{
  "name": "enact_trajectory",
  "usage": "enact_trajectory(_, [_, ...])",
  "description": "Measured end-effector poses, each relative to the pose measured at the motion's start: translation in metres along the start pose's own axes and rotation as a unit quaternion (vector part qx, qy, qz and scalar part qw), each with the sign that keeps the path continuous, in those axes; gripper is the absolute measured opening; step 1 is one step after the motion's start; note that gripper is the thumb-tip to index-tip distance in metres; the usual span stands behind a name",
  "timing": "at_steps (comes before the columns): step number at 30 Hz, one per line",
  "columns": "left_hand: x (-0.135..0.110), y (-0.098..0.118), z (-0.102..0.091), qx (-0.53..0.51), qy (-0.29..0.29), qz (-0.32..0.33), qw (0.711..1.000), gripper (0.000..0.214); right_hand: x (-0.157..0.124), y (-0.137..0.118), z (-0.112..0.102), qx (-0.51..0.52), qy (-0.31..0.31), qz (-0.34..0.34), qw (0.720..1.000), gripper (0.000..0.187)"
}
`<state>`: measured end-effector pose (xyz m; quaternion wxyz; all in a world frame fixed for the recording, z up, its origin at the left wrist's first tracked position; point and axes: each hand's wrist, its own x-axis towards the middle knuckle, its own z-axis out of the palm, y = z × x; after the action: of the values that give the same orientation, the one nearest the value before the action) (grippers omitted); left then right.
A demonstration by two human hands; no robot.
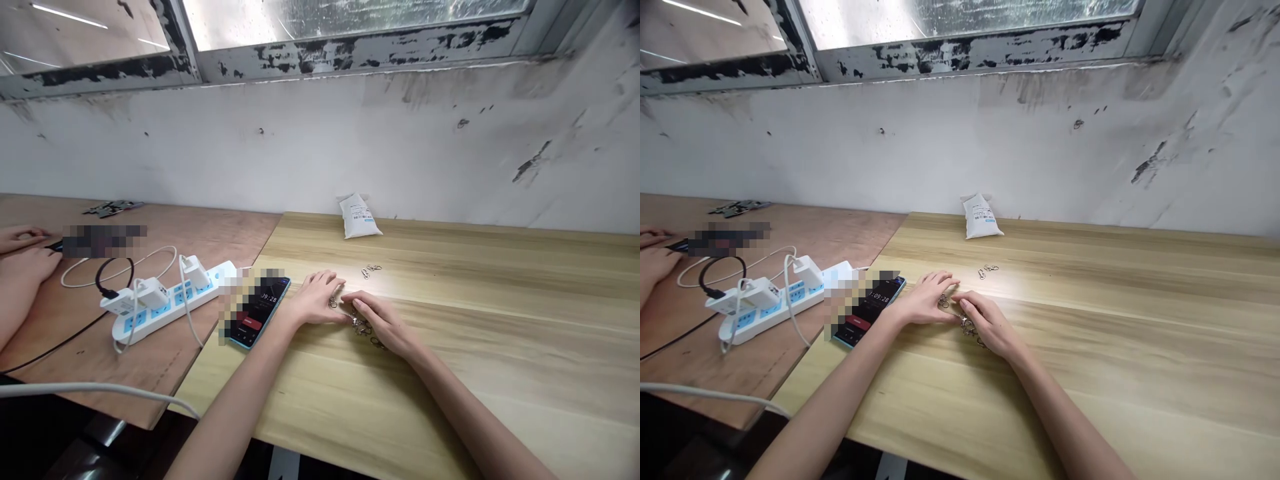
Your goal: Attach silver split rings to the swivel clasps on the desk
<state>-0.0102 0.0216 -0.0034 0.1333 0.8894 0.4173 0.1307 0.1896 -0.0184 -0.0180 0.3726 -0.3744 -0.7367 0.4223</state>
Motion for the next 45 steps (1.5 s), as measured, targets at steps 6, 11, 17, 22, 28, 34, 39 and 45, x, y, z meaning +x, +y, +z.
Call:
enact_trajectory(6, [-0.001,-0.002,-0.001,-0.001,-0.005,-0.006,1.0,0.07,-0.001,0.003,0.002,0.083,0.004,0.044,0.996,0.038])
enact_trajectory(11, [-0.002,-0.005,-0.009,-0.01,-0.028,-0.024,0.999,0.074,0.001,0.003,-0.004,0.116,0.014,0.081,0.99,0.038])
enact_trajectory(17, [-0.004,-0.005,-0.014,-0.012,-0.051,-0.04,0.998,0.084,0.006,0.019,-0.02,0.04,0.113,0.07,0.99,0.037])
enact_trajectory(22, [-0.003,0.001,-0.007,0.001,-0.047,-0.027,0.999,0.084,0.015,0.041,-0.034,-0.187,0.187,0.041,0.963,0.033])
enact_trajectory(28, [0.0,0.007,0.002,0.003,-0.008,-0.006,1.0,0.08,0.037,0.044,-0.035,-0.471,0.174,0.05,0.864,0.031])
enact_trajectory(34, [0.007,0.006,-0.004,-0.009,0.086,0.008,0.996,0.032,0.052,0.028,-0.027,-0.599,0.093,0.055,0.794,0.031])
enact_trajectory(39, [0.009,0.008,-0.008,-0.002,0.13,-0.001,0.992,0.017,0.045,0.017,-0.023,-0.614,0.072,0.082,0.782,0.026])
enact_trajectory(45, [0.008,0.005,-0.004,0.0,0.114,0.02,0.993,0.015,0.035,0.005,-0.025,-0.608,0.071,0.124,0.781,0.023])
